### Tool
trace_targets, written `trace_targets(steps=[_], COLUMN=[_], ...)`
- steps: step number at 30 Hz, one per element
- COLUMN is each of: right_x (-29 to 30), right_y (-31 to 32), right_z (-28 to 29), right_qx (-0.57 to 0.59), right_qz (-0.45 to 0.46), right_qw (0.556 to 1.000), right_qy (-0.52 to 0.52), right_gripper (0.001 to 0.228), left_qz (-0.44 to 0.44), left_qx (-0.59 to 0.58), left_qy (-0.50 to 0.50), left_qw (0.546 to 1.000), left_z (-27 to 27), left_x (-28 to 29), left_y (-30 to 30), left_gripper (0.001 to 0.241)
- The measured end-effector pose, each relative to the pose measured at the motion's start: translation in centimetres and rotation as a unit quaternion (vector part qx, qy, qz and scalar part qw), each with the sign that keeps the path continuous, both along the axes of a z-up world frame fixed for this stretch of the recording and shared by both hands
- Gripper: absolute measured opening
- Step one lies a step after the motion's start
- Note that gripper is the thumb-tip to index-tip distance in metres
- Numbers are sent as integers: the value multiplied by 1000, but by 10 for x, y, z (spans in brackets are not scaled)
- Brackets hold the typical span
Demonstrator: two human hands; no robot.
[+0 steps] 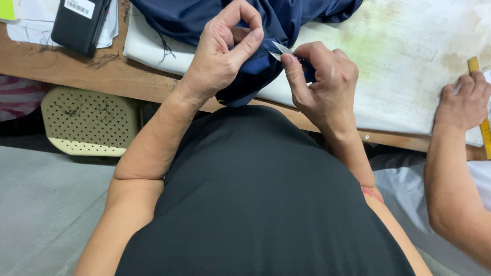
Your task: The person uses small scissors to trim loose threads and excess fabric from the waistband and seams of a navy blue garment with yellow piping. The garment is repeatedly repositioned and turned to access different areas while the person snips away stray threads.
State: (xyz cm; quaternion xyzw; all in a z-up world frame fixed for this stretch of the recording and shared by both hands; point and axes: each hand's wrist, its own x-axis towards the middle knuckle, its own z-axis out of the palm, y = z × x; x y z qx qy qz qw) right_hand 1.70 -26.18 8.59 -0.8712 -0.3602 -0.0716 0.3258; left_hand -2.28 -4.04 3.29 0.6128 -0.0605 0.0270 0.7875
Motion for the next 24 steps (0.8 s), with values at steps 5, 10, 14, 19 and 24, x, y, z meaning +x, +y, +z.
trace_targets(steps=[5,10,14,19,24], right_x=[-3,-2,-2,-6,-6], right_y=[5,15,19,21,30], right_z=[-4,-10,-15,-13,-13], right_qx=[6,-3,24,68,-1], right_qz=[3,4,-10,9,19], right_qw=[1000,999,999,998,994], right_qy=[-31,-54,-21,-1,-105], right_gripper=[19,22,20,19,19], left_qz=[4,-1,-9,3,12], left_qx=[44,76,61,62,69], left_qy=[-20,-49,-32,-70,-70], left_qw=[999,996,998,996,995], left_z=[-4,-6,-5,-2,-1], left_x=[3,3,1,1,-3], left_y=[4,8,15,21,20], left_gripper=[23,31,32,35,34])
